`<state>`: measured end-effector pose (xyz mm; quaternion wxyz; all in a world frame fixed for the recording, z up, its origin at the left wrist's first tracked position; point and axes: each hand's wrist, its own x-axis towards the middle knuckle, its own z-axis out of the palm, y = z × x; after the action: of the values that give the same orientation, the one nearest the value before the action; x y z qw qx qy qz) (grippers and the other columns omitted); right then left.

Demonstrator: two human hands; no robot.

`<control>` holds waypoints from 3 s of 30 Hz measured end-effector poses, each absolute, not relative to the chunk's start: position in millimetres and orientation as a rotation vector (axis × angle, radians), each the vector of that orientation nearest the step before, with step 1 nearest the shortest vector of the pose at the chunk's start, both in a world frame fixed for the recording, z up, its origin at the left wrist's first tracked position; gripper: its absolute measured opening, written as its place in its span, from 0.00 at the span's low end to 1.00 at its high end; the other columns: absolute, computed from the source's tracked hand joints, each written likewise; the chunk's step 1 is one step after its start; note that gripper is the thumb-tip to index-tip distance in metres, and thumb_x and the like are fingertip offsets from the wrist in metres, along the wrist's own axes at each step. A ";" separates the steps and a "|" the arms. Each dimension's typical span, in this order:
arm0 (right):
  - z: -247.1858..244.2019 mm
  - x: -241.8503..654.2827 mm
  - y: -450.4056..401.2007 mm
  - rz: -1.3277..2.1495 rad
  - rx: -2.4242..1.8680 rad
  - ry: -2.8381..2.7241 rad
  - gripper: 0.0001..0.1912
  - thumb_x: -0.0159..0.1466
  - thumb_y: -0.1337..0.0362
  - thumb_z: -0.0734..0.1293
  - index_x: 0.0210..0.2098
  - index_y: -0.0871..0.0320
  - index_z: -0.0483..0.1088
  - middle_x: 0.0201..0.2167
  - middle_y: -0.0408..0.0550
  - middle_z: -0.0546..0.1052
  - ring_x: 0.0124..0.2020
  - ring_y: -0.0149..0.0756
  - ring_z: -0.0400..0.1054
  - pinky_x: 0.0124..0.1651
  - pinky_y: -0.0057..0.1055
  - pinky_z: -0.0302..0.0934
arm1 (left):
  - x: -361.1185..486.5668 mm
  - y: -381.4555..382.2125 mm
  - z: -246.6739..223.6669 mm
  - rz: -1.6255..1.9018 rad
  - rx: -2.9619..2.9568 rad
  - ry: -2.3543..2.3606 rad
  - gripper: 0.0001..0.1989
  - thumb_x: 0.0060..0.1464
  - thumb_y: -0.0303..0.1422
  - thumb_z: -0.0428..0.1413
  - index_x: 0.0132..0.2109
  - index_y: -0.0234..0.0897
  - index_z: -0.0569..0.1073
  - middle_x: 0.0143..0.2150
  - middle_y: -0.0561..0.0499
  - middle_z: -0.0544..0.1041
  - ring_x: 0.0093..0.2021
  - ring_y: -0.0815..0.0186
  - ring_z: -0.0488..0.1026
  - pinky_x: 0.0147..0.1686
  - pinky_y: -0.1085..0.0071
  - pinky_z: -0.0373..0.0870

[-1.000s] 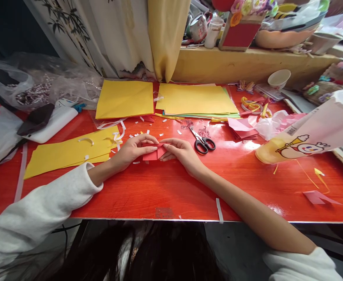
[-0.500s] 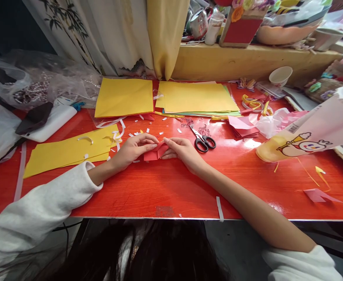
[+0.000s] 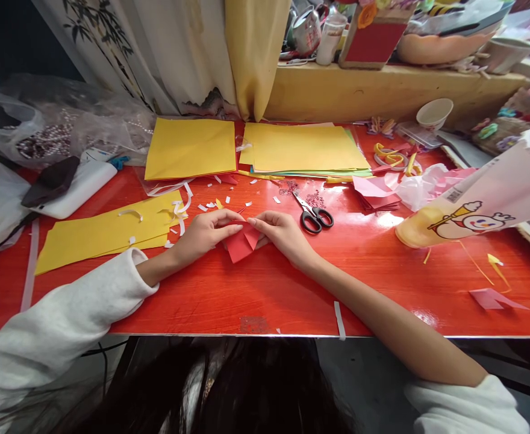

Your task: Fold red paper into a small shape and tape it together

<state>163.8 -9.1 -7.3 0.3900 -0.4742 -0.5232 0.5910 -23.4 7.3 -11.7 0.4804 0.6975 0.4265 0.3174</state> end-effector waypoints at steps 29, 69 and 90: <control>-4.4 174.8 -1.1 1.900 -1.109 -1.182 0.06 0.57 0.65 0.70 0.30 0.63 0.75 0.25 0.51 0.78 0.28 0.34 0.75 0.37 0.31 0.72 | -25.2 9.9 -8.9 0.859 1.687 1.030 0.11 0.54 0.36 0.56 0.41 0.34 0.76 0.41 0.50 0.78 0.40 0.67 0.72 0.41 0.74 0.65; -7.4 173.4 -5.2 1.774 -1.142 -1.183 0.04 0.57 0.69 0.69 0.31 0.65 0.75 0.26 0.52 0.79 0.27 0.35 0.76 0.36 0.30 0.72 | -24.6 11.2 -10.4 0.758 1.567 0.986 0.11 0.50 0.37 0.61 0.40 0.37 0.80 0.39 0.50 0.81 0.39 0.67 0.74 0.38 0.74 0.66; -3.0 172.0 -4.4 1.775 -1.238 -1.334 0.14 0.54 0.58 0.74 0.30 0.64 0.74 0.24 0.51 0.79 0.29 0.35 0.77 0.34 0.26 0.73 | -25.7 12.2 -14.3 0.697 1.711 0.944 0.10 0.55 0.35 0.56 0.39 0.34 0.77 0.38 0.51 0.77 0.39 0.68 0.71 0.41 0.74 0.64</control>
<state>172.0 -4.4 -3.0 0.2953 -0.4654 -0.5014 0.6669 -25.7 12.2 -14.3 0.5084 0.7101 0.3919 0.2893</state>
